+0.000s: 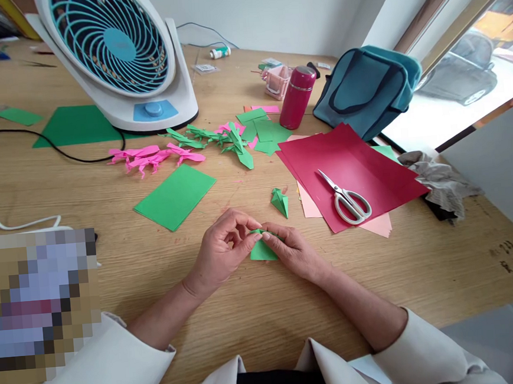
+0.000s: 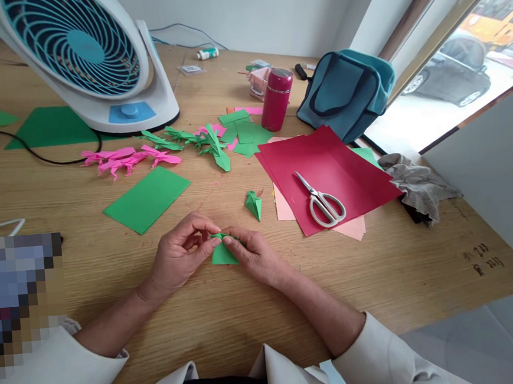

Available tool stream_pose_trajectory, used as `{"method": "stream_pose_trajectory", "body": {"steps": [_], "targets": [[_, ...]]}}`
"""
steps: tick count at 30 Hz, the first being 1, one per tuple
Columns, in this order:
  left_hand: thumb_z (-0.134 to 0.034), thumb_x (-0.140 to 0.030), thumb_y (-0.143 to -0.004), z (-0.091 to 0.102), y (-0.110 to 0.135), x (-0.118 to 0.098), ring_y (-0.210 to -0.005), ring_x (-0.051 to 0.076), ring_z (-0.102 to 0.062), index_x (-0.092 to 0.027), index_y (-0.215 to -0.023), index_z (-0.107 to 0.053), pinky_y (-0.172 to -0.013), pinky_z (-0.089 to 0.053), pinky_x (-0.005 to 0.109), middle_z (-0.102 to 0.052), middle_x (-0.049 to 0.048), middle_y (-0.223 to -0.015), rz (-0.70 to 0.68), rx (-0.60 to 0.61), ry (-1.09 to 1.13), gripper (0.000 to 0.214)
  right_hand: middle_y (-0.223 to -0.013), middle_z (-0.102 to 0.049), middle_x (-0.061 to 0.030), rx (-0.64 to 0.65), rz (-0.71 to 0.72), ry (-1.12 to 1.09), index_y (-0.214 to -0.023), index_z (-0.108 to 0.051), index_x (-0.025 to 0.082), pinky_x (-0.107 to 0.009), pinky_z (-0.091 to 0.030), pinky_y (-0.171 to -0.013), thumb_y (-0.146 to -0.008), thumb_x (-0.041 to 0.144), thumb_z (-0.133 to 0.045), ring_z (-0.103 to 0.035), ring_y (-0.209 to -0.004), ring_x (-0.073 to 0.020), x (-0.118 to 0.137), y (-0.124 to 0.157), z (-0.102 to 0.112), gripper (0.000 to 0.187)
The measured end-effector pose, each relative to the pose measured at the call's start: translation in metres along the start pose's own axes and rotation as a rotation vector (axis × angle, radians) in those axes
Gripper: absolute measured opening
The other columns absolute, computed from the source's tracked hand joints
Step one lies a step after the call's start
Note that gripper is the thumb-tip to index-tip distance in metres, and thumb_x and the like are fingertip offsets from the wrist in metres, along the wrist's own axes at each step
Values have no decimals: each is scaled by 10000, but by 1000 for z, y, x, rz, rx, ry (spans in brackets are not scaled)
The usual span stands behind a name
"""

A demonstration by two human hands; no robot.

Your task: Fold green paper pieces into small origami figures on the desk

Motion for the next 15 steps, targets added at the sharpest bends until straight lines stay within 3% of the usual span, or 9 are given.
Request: {"method": "stream_pose_trajectory", "body": {"steps": [4, 8, 11, 15], "targets": [[-668, -254, -866, -3, 1, 1, -770, 115, -607, -190, -983, -676, -659, -519, 208, -633, 29, -933, 4, 61, 34, 134, -820, -620, -20, 14, -30, -49, -1039, -703, 171, -254, -466, -652, -987, 571, -475, -540, -724, -147, -1, 0, 1, 463], [-582, -229, -917, -5, 3, 4, -850, 143, -650, -194, -1067, -678, -786, -548, 258, -683, 47, -971, 11, 99, 54, 182, -748, -531, -2, 18, -126, -147, -1043, -702, 199, -225, -458, -516, -958, 617, -492, -490, -659, -140, -11, 2, 1, 475], [-617, -221, -898, -4, 3, 4, -810, 141, -644, -194, -1034, -683, -750, -534, 252, -693, 36, -917, -3, 72, 8, 153, -740, -497, 5, 54, -119, -115, -1021, -687, 195, -209, -421, -484, -972, 598, -477, -455, -648, -129, -10, 2, -1, 458], [-663, -237, -878, -4, 2, -2, -752, 136, -615, -193, -931, -689, -683, -515, 243, -647, 25, -837, -49, 72, -45, 73, -719, -480, 14, 63, -43, -9, -906, -646, 174, -228, -383, -561, -1001, 558, -447, -444, -661, -121, -3, 1, -1, 443]]}}
Point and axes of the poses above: each hand's wrist, its own y-axis away from the middle knuckle, its own z-axis out of the back of the hand, x = y × z, the point moved 9 cm from there along -y, towards the middle knuckle
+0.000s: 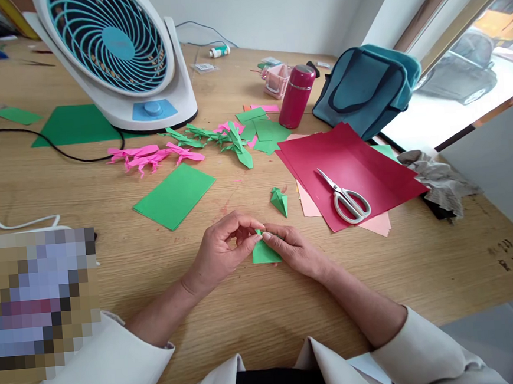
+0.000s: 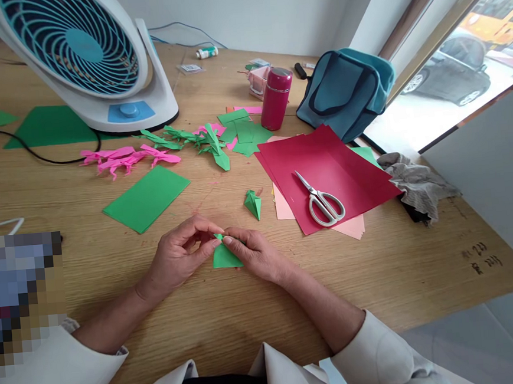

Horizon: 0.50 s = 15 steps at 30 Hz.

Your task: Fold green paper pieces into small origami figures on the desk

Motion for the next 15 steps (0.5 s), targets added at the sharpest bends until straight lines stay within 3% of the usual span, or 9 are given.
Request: {"method": "stream_pose_trajectory", "body": {"steps": [4, 8, 10, 15], "targets": [[-666, -248, -891, 2, -2, -8, -750, 131, -595, -202, -942, -722, -644, -501, 235, -616, 40, -887, -89, 10, -18, 89, -705, -469, 20, 13, 13, 12, -859, -618, 175, -244, -368, -587, -999, 569, -439, -437, -655, -123, 0, -1, 0, 455], [-645, -205, -909, 0, -3, -12, -864, 155, -639, -221, -983, -739, -746, -526, 258, -668, 58, -957, -156, 44, -22, 120, -707, -469, 19, 17, -37, -28, -882, -632, 180, -233, -373, -557, -992, 576, -447, -451, -659, -129, -6, 0, 1, 451], [-652, -221, -907, 0, -3, -12, -868, 162, -646, -218, -968, -735, -749, -527, 263, -684, 58, -940, -144, 32, -27, 103, -715, -476, 15, 17, -48, -21, -887, -637, 181, -232, -384, -558, -991, 578, -447, -460, -671, -135, -6, 1, 1, 452], [-732, -277, -843, 1, -1, -6, -651, 109, -564, -199, -874, -658, -623, -482, 229, -668, 10, -805, -13, -55, -48, 112, -781, -542, 0, 62, -16, 16, -921, -654, 183, -248, -415, -631, -1000, 592, -419, -476, -723, -146, 1, 0, -2, 479]]}}
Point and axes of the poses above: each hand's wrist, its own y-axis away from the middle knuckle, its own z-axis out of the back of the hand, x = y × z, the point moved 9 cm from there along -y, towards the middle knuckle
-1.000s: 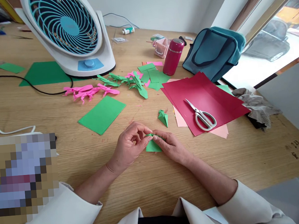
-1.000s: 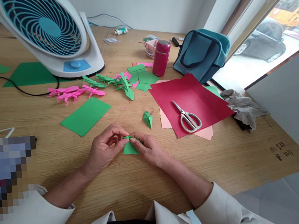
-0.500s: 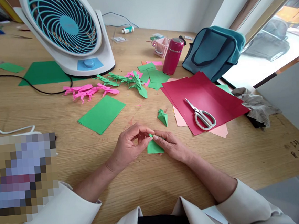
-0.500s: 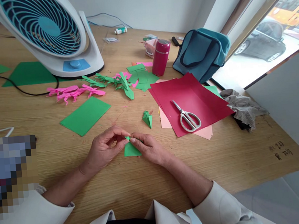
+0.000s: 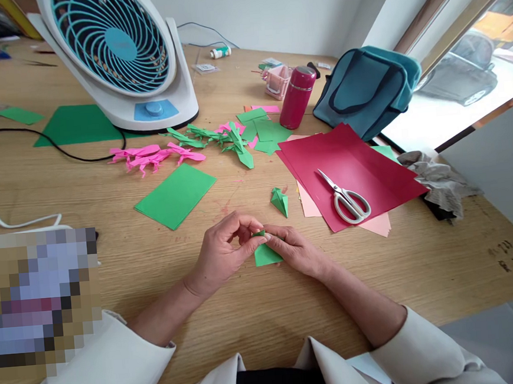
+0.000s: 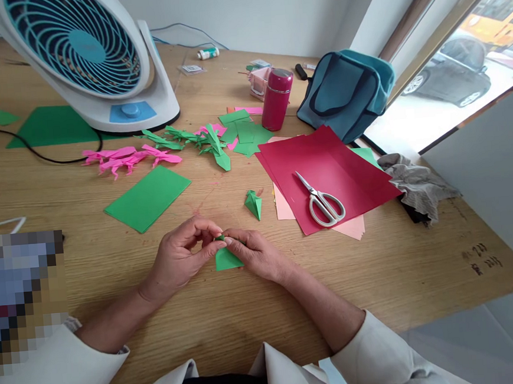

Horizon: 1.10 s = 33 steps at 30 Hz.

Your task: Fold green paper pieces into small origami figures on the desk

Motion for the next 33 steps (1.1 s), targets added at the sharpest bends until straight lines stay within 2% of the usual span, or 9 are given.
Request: {"method": "stream_pose_trajectory", "body": {"steps": [3, 11, 19, 26, 33], "targets": [[-756, -267, -819, 0, 3, 0, -628, 99, -535, -201, -840, -617, -616, -466, 224, -650, -8, -775, 14, -37, -11, 155, -799, -560, 3, 0, 19, -4, -934, -663, 189, -257, -414, -678, -1001, 595, -420, -497, -754, -151, 4, 0, 0, 479], [-730, -233, -843, 2, 7, -11, -636, 104, -532, -206, -795, -609, -635, -451, 234, -619, -27, -728, -51, -72, -124, 133, -830, -579, -3, 2, 27, -54, -934, -661, 172, -266, -402, -721, -1004, 576, -427, -512, -790, -156, 8, -1, 0, 473], [-726, -251, -854, 2, 7, -10, -645, 106, -553, -203, -824, -627, -652, -475, 237, -637, -18, -752, -41, -85, -119, 114, -797, -556, 12, -12, 26, -59, -866, -616, 180, -251, -388, -696, -1009, 549, -442, -497, -756, -141, 8, -1, 1, 432], [-727, -213, -854, 2, 7, -11, -643, 93, -555, -193, -818, -621, -640, -477, 221, -636, -19, -766, -58, -87, -103, 113, -852, -586, -3, -7, 36, -69, -935, -643, 167, -254, -400, -743, -1021, 523, -434, -522, -810, -150, 6, -1, 1, 422], [-730, -188, -850, 2, 8, -13, -637, 86, -552, -191, -825, -624, -634, -474, 213, -632, -30, -755, -80, -91, -122, 109, -831, -589, 7, -13, 44, -49, -878, -624, 169, -240, -401, -735, -1023, 502, -446, -521, -793, -141, 8, -1, 2, 404]]}}
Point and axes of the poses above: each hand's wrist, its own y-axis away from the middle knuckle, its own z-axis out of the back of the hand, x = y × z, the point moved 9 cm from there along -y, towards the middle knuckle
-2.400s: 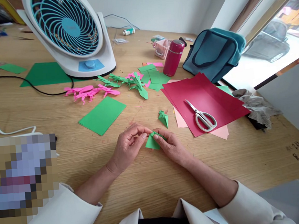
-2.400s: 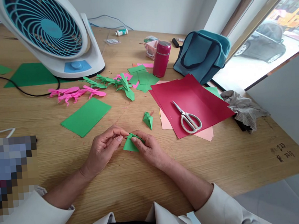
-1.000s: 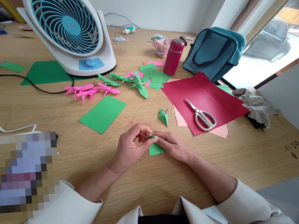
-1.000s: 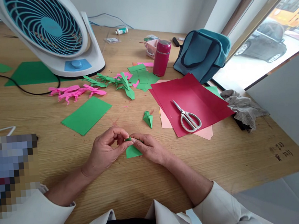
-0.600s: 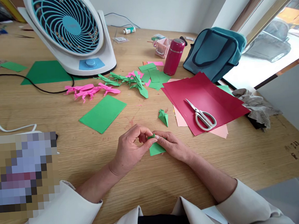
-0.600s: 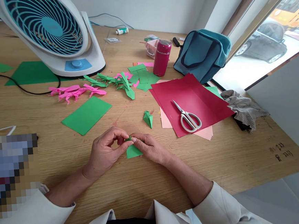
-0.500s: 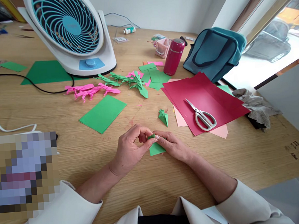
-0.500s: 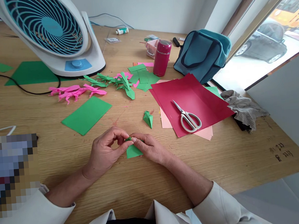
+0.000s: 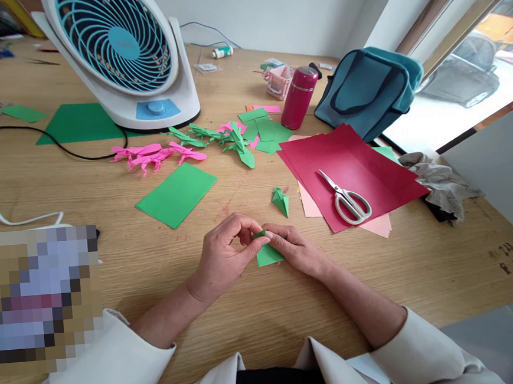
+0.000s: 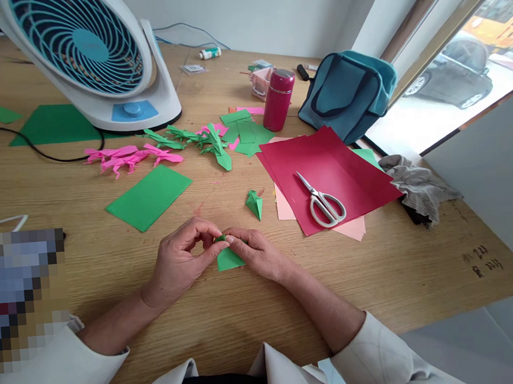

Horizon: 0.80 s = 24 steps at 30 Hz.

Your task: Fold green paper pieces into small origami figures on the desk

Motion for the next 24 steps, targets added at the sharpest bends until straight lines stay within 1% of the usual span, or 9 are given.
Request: {"method": "stream_pose_trajectory", "body": {"steps": [5, 13, 17, 20, 22, 24], "targets": [[-732, -184, -849, 0, 1, 1, -645, 83, -560, -188, -835, -617, -639, -481, 211, -635, -27, -780, 10, 4, 25, 116, -859, -604, 1, 1, 4, -9, -945, -658, 162, -238, -404, -749, -1028, 493, -444, -537, -820, -144, -2, -1, 0, 402], [-730, -163, -848, 0, -1, -2, -653, 81, -557, -184, -837, -627, -634, -468, 205, -618, -28, -757, -15, 7, 9, 105, -847, -596, 0, 6, 2, -17, -964, -675, 154, -242, -408, -749, -1025, 504, -444, -538, -812, -145, -1, 0, 0, 423], [-718, -163, -852, -2, -3, -1, -663, 91, -547, -184, -816, -607, -632, -471, 218, -603, -18, -770, -16, 50, 48, 119, -896, -639, -13, 5, 8, -23, -983, -682, 159, -254, -428, -812, -1023, 497, -451, -576, -880, -165, 0, -1, 0, 411], [-704, -150, -854, -4, -6, -3, -672, 96, -534, -185, -790, -581, -619, -466, 223, -587, -8, -800, -52, 100, 89, 143, -918, -660, -22, 5, 16, -19, -988, -689, 162, -268, -437, -852, -1026, 491, -443, -594, -916, -178, 0, -2, -1, 413], [-704, -145, -851, -4, -9, -2, -678, 97, -529, -183, -798, -582, -616, -463, 225, -588, 1, -829, -77, 125, 94, 139, -915, -661, -21, -5, 15, -3, -995, -693, 162, -266, -440, -831, -1026, 491, -441, -589, -895, -174, -1, -2, 0, 416], [-707, -148, -851, -4, -10, -1, -677, 96, -522, -181, -825, -598, -616, -462, 226, -593, 9, -854, -93, 138, 83, 117, -891, -651, -15, -23, 6, 15, -1000, -696, 163, -255, -438, -774, -1022, 498, -445, -570, -842, -162, -2, -1, 2, 419]]}}
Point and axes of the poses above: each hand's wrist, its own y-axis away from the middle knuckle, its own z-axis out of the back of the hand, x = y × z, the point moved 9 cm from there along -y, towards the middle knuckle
